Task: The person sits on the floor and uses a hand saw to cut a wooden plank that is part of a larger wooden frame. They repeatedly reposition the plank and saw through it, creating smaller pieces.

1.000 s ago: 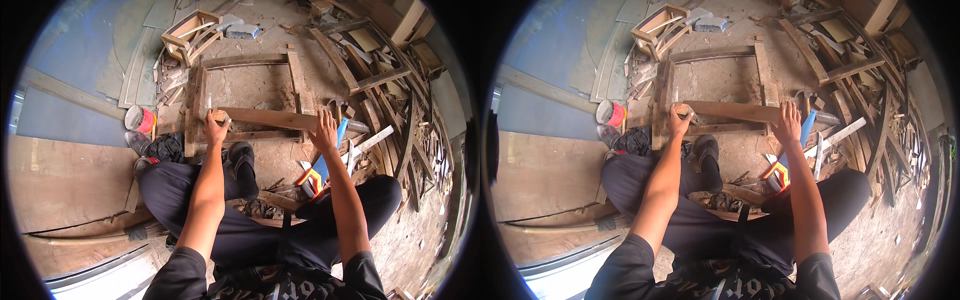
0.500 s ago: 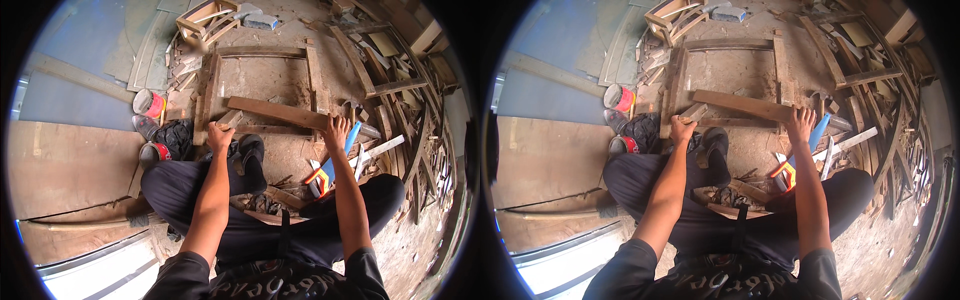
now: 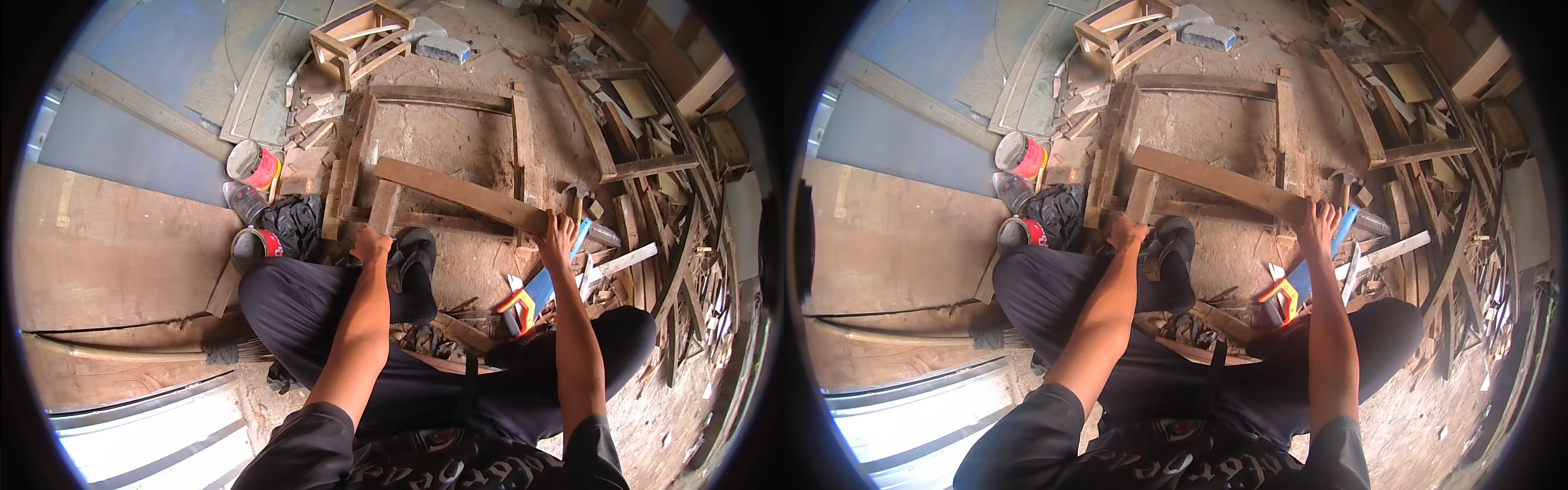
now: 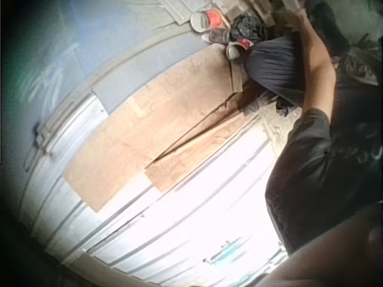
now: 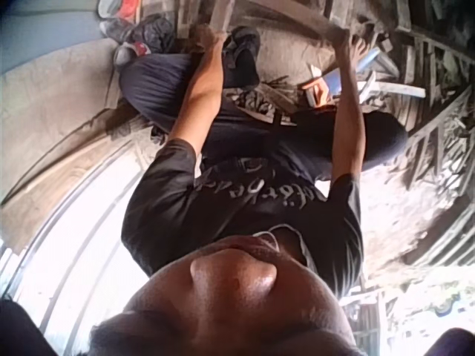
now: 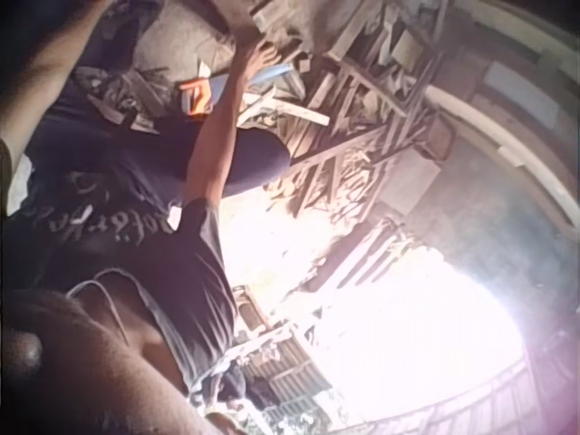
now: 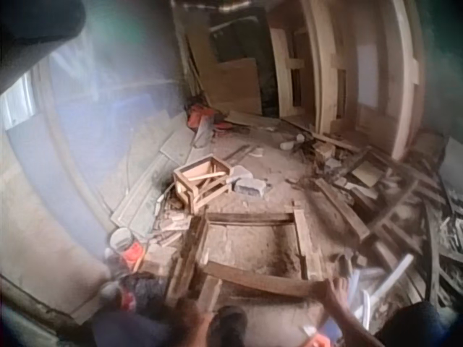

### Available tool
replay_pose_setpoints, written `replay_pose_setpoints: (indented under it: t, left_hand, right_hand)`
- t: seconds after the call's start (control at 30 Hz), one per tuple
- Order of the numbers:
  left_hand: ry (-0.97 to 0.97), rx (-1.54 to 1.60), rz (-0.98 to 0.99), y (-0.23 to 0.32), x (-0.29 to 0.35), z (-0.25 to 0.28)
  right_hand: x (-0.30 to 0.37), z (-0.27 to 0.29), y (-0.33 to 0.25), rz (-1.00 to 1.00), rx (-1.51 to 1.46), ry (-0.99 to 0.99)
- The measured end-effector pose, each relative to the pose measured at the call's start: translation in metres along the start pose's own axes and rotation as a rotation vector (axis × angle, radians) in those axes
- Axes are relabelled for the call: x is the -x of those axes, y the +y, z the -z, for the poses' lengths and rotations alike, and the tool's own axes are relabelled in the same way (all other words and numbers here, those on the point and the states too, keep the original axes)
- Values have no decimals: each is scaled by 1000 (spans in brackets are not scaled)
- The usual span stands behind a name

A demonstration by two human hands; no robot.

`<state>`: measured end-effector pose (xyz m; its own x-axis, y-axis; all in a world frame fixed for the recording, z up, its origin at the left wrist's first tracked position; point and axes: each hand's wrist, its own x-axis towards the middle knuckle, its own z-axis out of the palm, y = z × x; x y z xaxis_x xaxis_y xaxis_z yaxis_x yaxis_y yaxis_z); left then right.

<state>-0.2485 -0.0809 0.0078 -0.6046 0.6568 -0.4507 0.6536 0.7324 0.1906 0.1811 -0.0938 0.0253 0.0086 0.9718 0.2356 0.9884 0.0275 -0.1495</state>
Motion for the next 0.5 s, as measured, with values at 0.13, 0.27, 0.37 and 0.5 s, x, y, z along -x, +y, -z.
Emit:
replay_pose_setpoints:
  t: [0.13,0.27,0.37,0.5]
  left_hand:
    - [99,49,-18,7,6,-5]
    - [67,57,16,3,-3,-4]
    - [37,35,14,4,3,-3]
    - [13,-10,10,1,-3,-1]
  right_hand:
    - [0,6,7,-9,-27,-2]
    - [-6,7,8,68,-141,-39]
    - [0,4,6,148,-178,-54]
    - [6,-4,0,165,-109,-128]
